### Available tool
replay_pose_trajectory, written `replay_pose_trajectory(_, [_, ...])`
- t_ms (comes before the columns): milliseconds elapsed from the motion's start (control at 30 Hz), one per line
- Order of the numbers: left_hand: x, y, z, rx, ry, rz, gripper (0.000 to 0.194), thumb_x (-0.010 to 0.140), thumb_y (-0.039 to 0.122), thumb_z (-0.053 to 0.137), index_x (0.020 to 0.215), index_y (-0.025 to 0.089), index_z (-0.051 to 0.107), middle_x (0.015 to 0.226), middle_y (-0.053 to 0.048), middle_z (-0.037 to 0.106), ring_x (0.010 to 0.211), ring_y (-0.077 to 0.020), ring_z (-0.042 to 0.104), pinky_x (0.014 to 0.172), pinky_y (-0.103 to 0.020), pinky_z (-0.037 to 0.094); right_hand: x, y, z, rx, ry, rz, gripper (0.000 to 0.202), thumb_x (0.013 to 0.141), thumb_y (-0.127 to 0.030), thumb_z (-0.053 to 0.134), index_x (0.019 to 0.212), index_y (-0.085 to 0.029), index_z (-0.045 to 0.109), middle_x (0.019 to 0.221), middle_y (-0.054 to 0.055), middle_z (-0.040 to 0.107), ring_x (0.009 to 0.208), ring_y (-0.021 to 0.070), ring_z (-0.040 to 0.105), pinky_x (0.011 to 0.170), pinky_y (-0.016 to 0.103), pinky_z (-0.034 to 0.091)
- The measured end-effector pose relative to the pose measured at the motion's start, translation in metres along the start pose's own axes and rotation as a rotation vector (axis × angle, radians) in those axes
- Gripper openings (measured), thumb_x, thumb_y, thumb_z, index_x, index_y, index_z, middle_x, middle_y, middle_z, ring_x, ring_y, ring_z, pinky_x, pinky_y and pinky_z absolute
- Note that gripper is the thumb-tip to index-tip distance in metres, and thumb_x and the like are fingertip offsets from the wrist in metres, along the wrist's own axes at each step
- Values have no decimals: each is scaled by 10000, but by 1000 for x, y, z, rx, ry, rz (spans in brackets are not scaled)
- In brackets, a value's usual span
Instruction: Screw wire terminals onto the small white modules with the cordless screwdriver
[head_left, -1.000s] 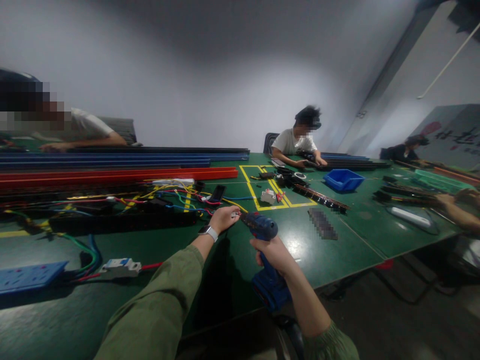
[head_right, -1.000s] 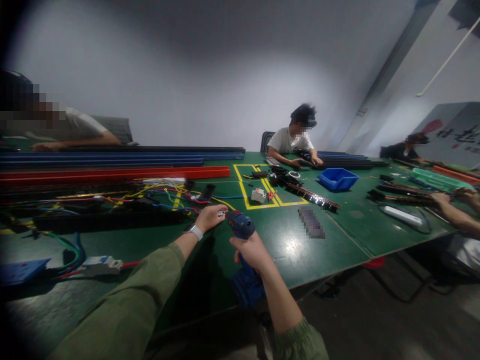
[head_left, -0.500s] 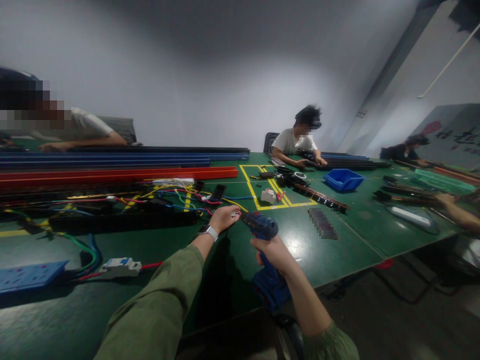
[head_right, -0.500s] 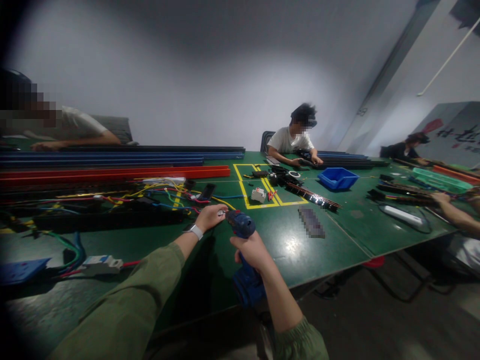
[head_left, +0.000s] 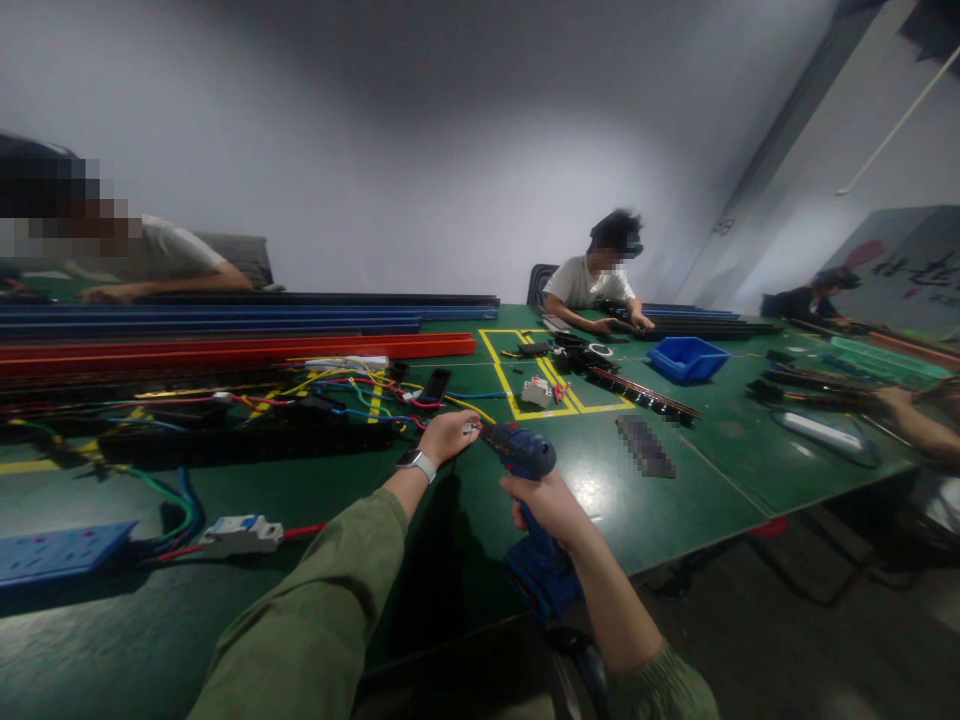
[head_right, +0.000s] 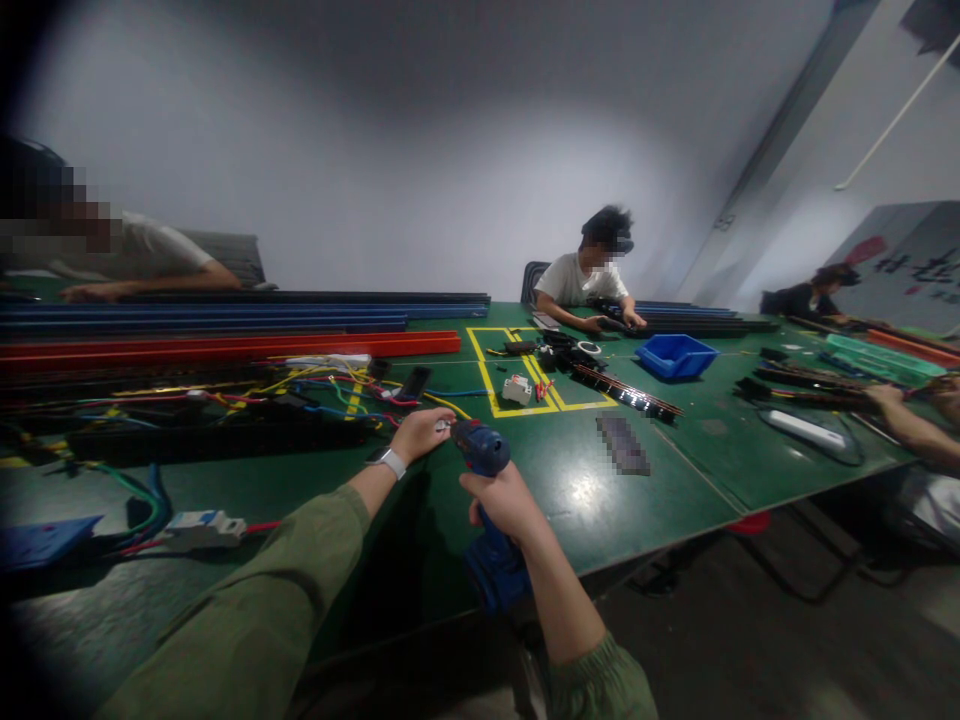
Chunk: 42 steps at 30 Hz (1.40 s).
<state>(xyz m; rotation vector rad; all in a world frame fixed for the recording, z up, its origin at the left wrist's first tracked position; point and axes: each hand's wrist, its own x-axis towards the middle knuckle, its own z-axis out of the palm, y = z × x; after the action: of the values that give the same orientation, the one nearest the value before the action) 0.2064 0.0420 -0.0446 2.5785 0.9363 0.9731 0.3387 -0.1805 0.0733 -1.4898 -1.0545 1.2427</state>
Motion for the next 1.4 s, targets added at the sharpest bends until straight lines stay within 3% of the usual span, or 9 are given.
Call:
replay_pose_trajectory(600, [0,3,-3,6,-13,-15,290,810,316,631,1091,263,679,975,-7,742,916,-175,682,870,-267,504,-3,-6,1,-43,-1,-12,287,735,-261,619,994,-157,554,496,-86,477,353,130,531,365,213,346])
replay_pose_trajectory(1400, [-1,2,-2,-14,-10,-26,295,802,307,633,1091,271,679,982,-2,742,921,-175,682,878,-267,503,-2,-2,0,-23,-13,-8,371,735,-272,624,1076,-147,547,471,-93,479,349,140,536,365,217,354])
